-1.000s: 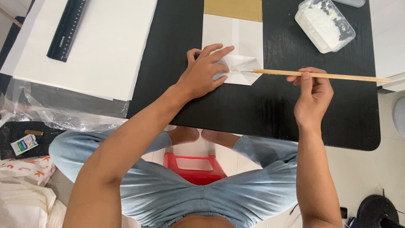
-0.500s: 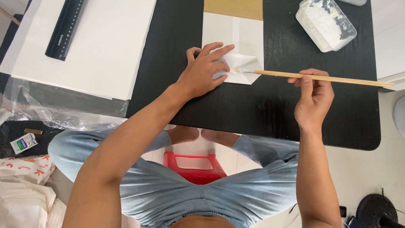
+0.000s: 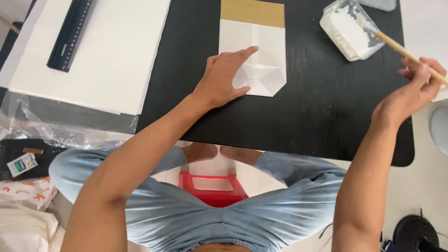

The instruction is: The person applies white glue to the edges of a folded white paper piece using a wooden stick. They then press the glued edges together to secure the fold. Finally, they place the glued paper onto a larger white sheet and position a brown cardboard piece on top.

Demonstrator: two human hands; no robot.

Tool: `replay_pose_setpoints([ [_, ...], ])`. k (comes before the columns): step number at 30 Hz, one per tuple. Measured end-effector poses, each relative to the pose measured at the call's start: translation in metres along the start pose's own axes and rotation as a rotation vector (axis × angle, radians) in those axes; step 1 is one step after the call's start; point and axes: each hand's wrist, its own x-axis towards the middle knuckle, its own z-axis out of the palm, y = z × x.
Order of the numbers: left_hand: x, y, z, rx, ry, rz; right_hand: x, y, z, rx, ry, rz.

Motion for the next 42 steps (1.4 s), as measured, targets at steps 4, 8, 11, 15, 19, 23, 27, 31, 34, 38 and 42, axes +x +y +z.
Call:
replay_pose_setpoints([
  [4, 0.014, -0.002, 0.004, -0.001, -0.030, -0.037, 0.024, 0.029, 0.019, 0.110, 0.185, 0.458],
  [8, 0.023, -0.004, 0.012, -0.024, -0.051, -0.054, 0.019, 0.038, 0.035, 0.128, 0.056, 0.639],
  [11, 0.026, -0.006, 0.012, -0.028, -0.048, -0.045, 0.012, 0.032, 0.039, 0.128, -0.005, 0.709],
  [15, 0.026, -0.006, 0.009, -0.061, -0.028, -0.073, 0.005, 0.040, 0.033, 0.100, -0.105, 0.713],
  [19, 0.030, -0.011, 0.014, -0.042, -0.002, -0.012, 0.004, 0.060, 0.031, 0.135, -0.126, 0.687],
  [23, 0.034, -0.012, 0.022, -0.054, -0.010, 0.015, 0.005, 0.051, 0.036, 0.101, -0.108, 0.713],
  [27, 0.033, -0.003, 0.020, -0.120, -0.059, -0.053, 0.003, 0.042, 0.022, 0.071, -0.212, 0.732],
  [31, 0.030, -0.003, 0.026, -0.078, -0.078, 0.003, -0.005, 0.039, 0.005, 0.043, -0.176, 0.820],
  [34, 0.028, 0.000, 0.024, 0.027, -0.106, 0.075, -0.009, 0.033, -0.006, 0.128, -0.183, 0.843],
  [38, 0.018, 0.002, 0.032, 0.128, -0.103, 0.137, -0.019, 0.008, -0.024, 0.257, -0.226, 0.982],
  [42, 0.007, -0.004, 0.045, 0.377, 0.066, 0.363, -0.040, -0.005, -0.052, 0.341, -0.470, 0.962],
])
